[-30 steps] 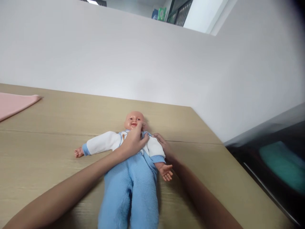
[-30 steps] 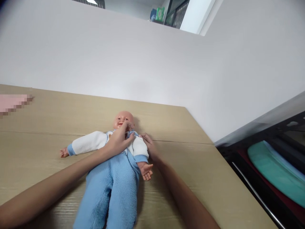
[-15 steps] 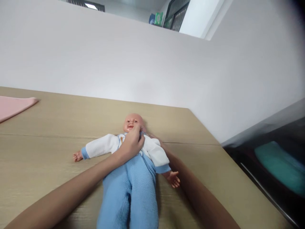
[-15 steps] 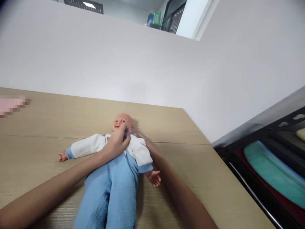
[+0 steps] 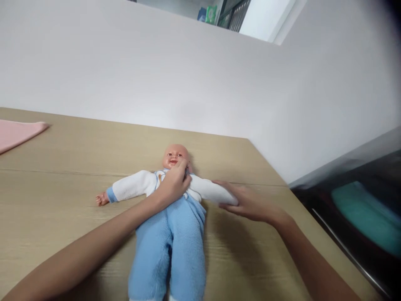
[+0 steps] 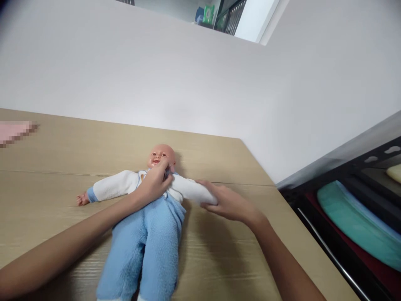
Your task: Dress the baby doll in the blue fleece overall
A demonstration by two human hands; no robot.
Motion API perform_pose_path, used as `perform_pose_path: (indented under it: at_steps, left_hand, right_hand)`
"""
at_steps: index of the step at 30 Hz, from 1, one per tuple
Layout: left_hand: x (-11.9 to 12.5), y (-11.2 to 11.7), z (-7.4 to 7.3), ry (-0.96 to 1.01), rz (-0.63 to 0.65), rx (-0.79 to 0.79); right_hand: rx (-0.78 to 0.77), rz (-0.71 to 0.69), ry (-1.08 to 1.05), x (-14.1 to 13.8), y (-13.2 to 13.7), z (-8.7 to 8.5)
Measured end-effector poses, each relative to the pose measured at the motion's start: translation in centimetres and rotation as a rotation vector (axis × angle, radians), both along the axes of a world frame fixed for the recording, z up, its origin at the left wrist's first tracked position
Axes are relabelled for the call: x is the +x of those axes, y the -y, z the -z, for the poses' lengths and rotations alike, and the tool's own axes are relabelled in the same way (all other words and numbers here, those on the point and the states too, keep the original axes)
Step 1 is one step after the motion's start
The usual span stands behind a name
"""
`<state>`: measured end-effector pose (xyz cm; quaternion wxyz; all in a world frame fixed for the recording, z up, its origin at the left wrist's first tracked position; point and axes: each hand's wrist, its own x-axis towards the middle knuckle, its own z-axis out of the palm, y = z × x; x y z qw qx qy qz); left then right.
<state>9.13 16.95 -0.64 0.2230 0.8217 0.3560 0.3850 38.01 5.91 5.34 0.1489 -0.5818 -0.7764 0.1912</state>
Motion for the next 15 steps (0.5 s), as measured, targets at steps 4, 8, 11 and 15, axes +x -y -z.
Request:
perform_pose_path:
  at_steps: [4,8,11,15]
  left_hand:
    - [-0.8,1.0,-0.5,-0.023,-0.021,-0.015]
    - [-3.4,3.0,-1.3,-0.062,-0.003,0.105]
    - [-6.4,4.9,-1.4,-0.057,-0.100,0.176]
    - [-10.9,7.4,0.2,0.011,-0.271,0.102]
  right_hand:
    - [0.001,0.044,0.061,1.9,-1.5,0.8]
    - [-0.020,0.069,-0.030,2.4,-2.0,2.3]
    - [0.128,0.165,-0.069,1.1,-1.2,4.1]
    - [0.550,0.279,-0.099,-4.0,2.0,6.1]
